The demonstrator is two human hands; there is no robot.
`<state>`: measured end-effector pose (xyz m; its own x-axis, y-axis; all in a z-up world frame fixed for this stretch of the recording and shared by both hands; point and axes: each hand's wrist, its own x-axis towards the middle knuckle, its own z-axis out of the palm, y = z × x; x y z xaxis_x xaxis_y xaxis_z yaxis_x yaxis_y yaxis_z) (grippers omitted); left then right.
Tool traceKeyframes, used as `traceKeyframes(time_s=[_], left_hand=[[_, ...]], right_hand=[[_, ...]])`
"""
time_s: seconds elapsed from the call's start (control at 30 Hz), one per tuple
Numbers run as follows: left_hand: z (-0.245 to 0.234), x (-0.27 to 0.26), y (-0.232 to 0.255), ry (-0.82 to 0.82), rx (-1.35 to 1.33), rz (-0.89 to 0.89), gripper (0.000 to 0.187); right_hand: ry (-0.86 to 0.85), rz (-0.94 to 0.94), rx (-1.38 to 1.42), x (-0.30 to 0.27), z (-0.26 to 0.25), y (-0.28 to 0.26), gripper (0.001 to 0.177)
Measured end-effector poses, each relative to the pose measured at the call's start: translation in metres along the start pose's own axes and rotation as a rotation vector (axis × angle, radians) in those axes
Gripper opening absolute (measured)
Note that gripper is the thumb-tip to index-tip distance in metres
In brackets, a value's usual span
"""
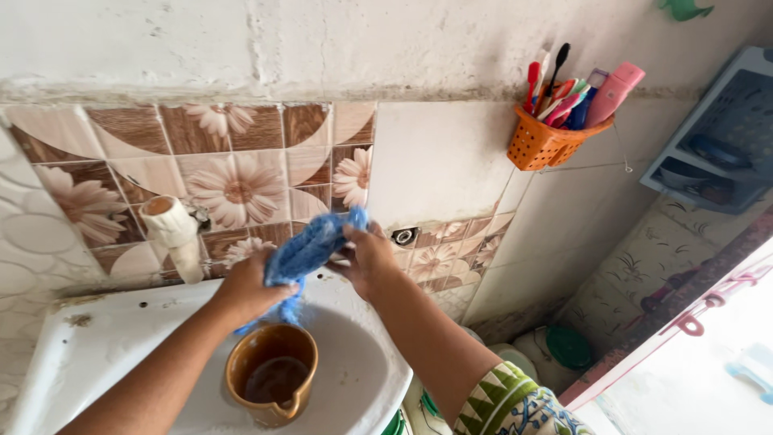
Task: The person wipes a white wall-mounted sink and the surrounding tiled wall with a blue cloth. They repeatedly dip the cloth into a brown plastic jug to wet it, then scrub the sink basin, faucet, and wall tiles above the sink.
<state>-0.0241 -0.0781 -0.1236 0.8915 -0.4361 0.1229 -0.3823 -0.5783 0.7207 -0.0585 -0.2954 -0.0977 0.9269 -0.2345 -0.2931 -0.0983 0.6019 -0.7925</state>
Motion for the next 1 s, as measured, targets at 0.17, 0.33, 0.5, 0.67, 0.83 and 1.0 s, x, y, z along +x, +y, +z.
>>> traceKeyframes(time_s=[0.17,0.33,0.5,0.67,0.83,1.0], left_hand=[[0.004,0.006,-0.034,0.069,-0.003,-0.289,0.103],[0.013,-0.008,-0.059,0.087,0.145,-0.366,0.11],[0.014,-0.034,-0.078,0.089,0.121,-0.392,0.09],[0.017,-0.045,-0.098,0.083,0.054,-0.453,0.08],[0.022,-0.055,-0.113,0.176,0.131,-0.279,0.096],[0.001,-0.059,-0.085,0.028,0.036,-0.535,0.075]], right_hand=[[-0.146,0.326,-0.421,0.03,-0.06,0.062,0.036],[-0.196,0.597,-0.205,0.058,-0.043,0.162,0.032],[-0.092,0.673,-0.427,0.063,0.0,0.224,0.023],[0.089,0.823,-0.325,0.068,-0.001,0.268,0.015],[0.185,0.85,-0.113,0.071,0.002,0.29,0.017],[0.154,0.839,0.092,0.064,0.018,0.246,0.026]])
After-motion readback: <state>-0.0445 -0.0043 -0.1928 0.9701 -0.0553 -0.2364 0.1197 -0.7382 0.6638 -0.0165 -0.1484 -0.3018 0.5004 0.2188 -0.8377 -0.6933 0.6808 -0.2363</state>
